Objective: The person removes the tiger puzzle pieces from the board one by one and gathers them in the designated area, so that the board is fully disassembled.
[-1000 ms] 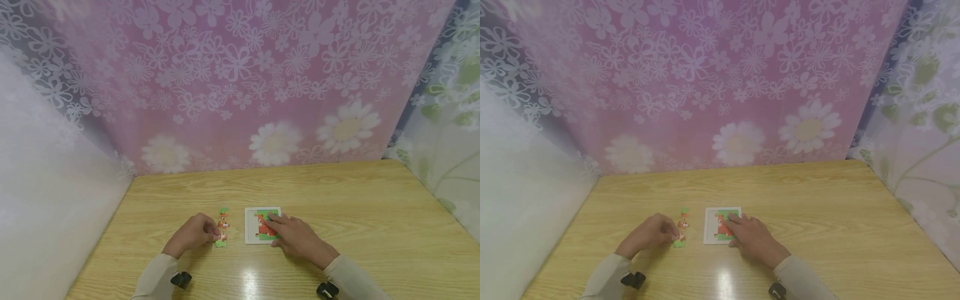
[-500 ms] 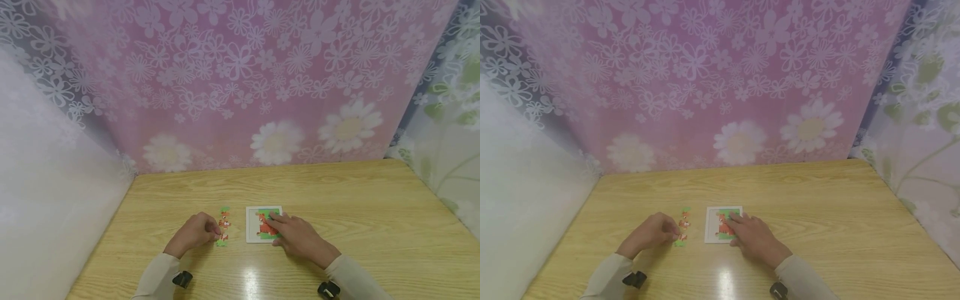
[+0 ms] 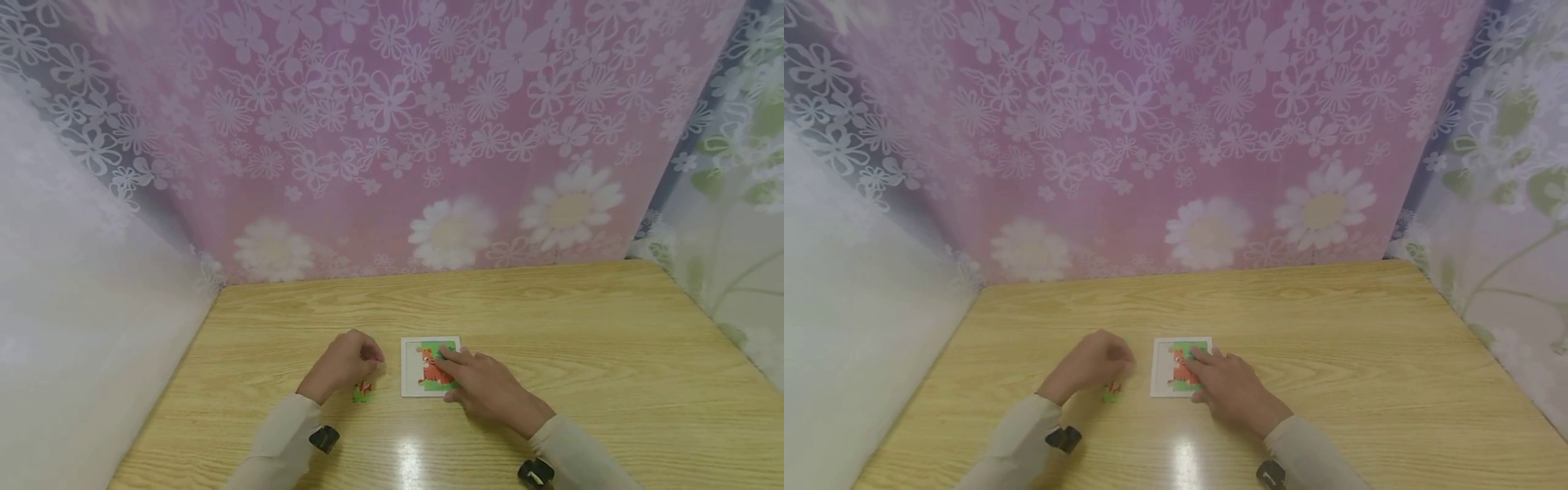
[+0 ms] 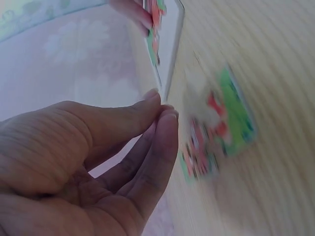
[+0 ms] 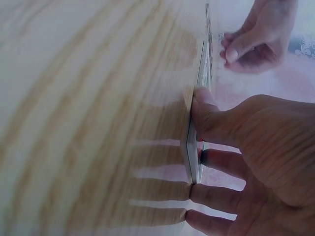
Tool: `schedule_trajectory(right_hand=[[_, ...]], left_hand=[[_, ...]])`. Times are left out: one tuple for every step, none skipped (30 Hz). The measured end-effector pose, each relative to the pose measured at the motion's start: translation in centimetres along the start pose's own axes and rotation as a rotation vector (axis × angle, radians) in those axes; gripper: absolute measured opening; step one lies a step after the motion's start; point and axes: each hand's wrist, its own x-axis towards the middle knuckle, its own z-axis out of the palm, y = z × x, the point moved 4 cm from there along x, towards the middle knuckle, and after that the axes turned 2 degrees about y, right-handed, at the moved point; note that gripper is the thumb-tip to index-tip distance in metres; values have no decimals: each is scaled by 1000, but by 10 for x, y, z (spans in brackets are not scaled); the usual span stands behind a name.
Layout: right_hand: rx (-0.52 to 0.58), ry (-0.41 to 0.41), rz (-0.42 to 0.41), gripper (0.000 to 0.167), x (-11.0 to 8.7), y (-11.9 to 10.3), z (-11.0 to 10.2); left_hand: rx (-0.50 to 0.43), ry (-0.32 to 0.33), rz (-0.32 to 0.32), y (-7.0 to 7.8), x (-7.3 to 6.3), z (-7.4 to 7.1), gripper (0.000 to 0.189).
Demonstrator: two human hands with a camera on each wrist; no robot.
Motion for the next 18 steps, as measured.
schedule_trajectory(right_hand=[[0,2,-1,63,0,0,0],[2,5,-2,63,0,0,0],[4,8,-2,63,0,0,0],[6,9,-4,63,0,0,0],[7,12,-5,63,0,0,0],[6,15,-7,63,0,0,0],[5,18,-9,63,0,1,0],[4,22,-12,63,0,1,0],[0,28,-16,62,0,1,0],[-2,32,-20,62,0,1,0],[-5,38,-26,62,0,1,0],[-6,42,-33,62,-1,1,0],[-6,44,-37,62,-1,1,0],[-6,46,-42,62,-1,1,0],[-3,47,-45,62,-1,1,0],[2,46,-48,62,-1,1,0],[5,45,-51,62,-2,1,0],[8,44,-51,62,-2,1,0]], left_hand=[[-4,-1,0,3,3,2,6],[-13,-3,1,7,6,4,6],[-24,-6,-2,9,9,6,6],[-37,-5,0,12,12,8,6],[-44,-5,1,15,15,11,6],[-47,-4,4,17,17,12,6],[-45,-1,9,20,20,15,6],[-42,1,10,21,23,17,6],[-33,6,10,23,26,19,6],[-22,12,11,24,29,21,6],[-12,17,6,25,31,23,6],[-7,24,0,26,33,24,7],[0,30,-9,26,35,26,7],[4,36,-15,27,37,28,8],[9,42,-17,27,38,30,8],[9,45,-16,28,40,31,8],[10,45,-16,28,41,32,8],[10,43,-16,28,43,34,7]])
